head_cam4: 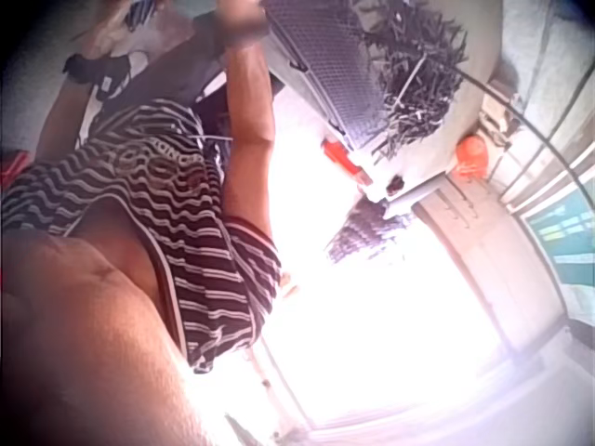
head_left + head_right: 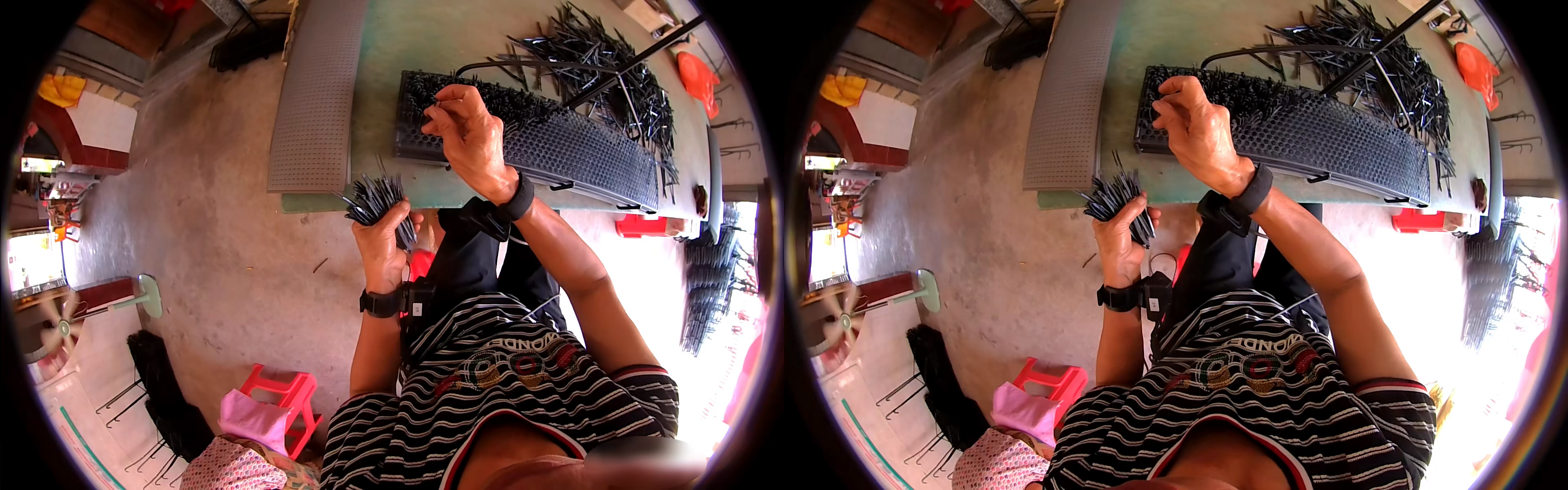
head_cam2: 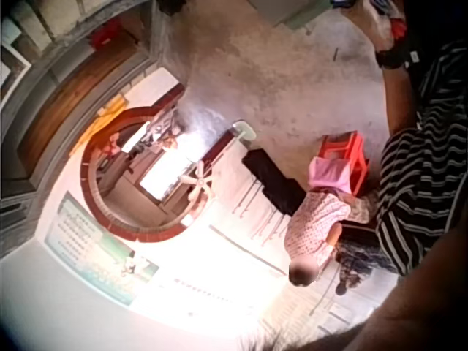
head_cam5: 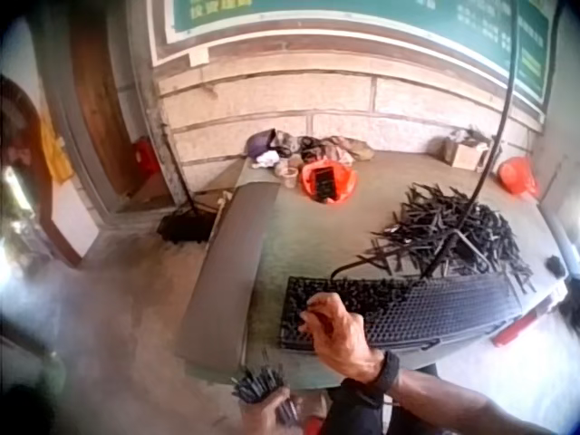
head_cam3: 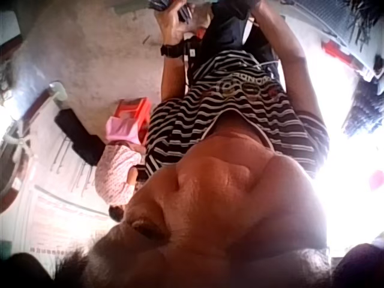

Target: The person inserts black plastic bristles one by one into the holes of a rectangular broom head. They hold a bundle of bristles in the left hand and use the right hand to push each piece into place. The person occasionally gathers more bristles from a pile on the table.

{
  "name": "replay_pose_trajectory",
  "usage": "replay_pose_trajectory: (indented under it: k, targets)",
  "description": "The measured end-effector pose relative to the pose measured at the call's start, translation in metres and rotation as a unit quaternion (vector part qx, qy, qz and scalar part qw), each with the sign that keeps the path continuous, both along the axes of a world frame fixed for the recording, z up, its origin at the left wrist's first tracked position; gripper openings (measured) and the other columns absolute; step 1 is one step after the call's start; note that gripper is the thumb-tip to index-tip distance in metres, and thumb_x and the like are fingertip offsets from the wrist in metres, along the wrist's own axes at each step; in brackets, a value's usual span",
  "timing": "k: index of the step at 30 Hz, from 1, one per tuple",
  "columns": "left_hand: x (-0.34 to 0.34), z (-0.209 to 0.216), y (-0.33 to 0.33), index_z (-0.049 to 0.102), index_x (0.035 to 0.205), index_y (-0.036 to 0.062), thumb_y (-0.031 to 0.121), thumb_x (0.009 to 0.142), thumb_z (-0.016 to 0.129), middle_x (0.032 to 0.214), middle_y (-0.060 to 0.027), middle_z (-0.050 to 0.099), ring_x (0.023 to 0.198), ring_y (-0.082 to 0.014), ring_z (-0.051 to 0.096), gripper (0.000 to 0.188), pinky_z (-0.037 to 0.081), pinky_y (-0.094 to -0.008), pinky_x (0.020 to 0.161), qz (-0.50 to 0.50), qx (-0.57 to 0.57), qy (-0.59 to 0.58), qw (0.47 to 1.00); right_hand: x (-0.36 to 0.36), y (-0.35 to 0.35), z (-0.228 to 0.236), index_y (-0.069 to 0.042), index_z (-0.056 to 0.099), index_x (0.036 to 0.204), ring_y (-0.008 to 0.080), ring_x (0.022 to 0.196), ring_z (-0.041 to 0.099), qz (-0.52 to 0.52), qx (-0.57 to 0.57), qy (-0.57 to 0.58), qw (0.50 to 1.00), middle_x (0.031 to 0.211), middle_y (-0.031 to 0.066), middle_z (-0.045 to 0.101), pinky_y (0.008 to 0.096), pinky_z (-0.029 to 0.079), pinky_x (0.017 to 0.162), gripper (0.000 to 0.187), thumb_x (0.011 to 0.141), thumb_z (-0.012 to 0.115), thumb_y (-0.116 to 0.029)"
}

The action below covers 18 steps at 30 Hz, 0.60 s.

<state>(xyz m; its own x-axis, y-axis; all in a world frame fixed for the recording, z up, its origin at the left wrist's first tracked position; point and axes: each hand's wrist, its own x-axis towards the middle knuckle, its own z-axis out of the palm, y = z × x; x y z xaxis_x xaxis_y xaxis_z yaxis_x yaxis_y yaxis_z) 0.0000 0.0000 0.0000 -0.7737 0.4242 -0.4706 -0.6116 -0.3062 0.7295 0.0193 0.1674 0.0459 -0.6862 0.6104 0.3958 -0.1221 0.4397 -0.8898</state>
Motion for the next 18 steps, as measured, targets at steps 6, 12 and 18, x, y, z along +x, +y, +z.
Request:
replay_pose_trajectory:
  k: [6, 12, 18]
  targets:
    - [-0.006, -0.005, -0.004, 0.061, 0.086, -0.0038, -0.003, 0.074, 0.067, 0.075, -0.0112, 0.064, 0.053, -0.0237, 0.062, 0.014, 0.049, -0.0317, 0.044, 0.003, -0.014, -0.008, 1.0, -0.01, -0.001, -0.006, 0.001, 0.046, 0.102, 0.0175, 0.067, 0.067, -0.005, 0.015, -0.008, 1.0, 0.078, 0.0139, 0.064, 0.0267, 0.051, 0.055, 0.016, 0.087, 0.053, -0.002]
    - [-0.005, 0.002, -0.002, 0.064, 0.084, -0.0016, -0.002, 0.073, 0.069, 0.075, -0.009, 0.065, 0.054, -0.0199, 0.063, 0.012, 0.05, -0.0283, 0.047, 0.0, 0.0, -0.027, 1.0, -0.016, 0.004, -0.01, 0.0, 0.051, 0.095, 0.0263, 0.065, 0.065, 0.008, 0.096, -0.047, 0.994, 0.077, 0.015, 0.063, 0.0327, 0.05, 0.056, 0.012, 0.084, 0.055, -0.002]
    - [-0.003, 0.001, -0.004, 0.061, 0.095, -0.0043, -0.002, 0.075, 0.068, 0.081, -0.0136, 0.066, 0.057, -0.0227, 0.063, 0.022, 0.05, -0.0312, 0.047, -0.013, -0.003, -0.013, 1.0, -0.02, 0.009, -0.011, -0.001, 0.062, 0.085, 0.0254, 0.061, 0.063, 0.002, 0.34, -0.085, 0.936, 0.073, 0.0145, 0.062, 0.032, 0.049, 0.055, 0.01, 0.081, 0.061, -0.009]
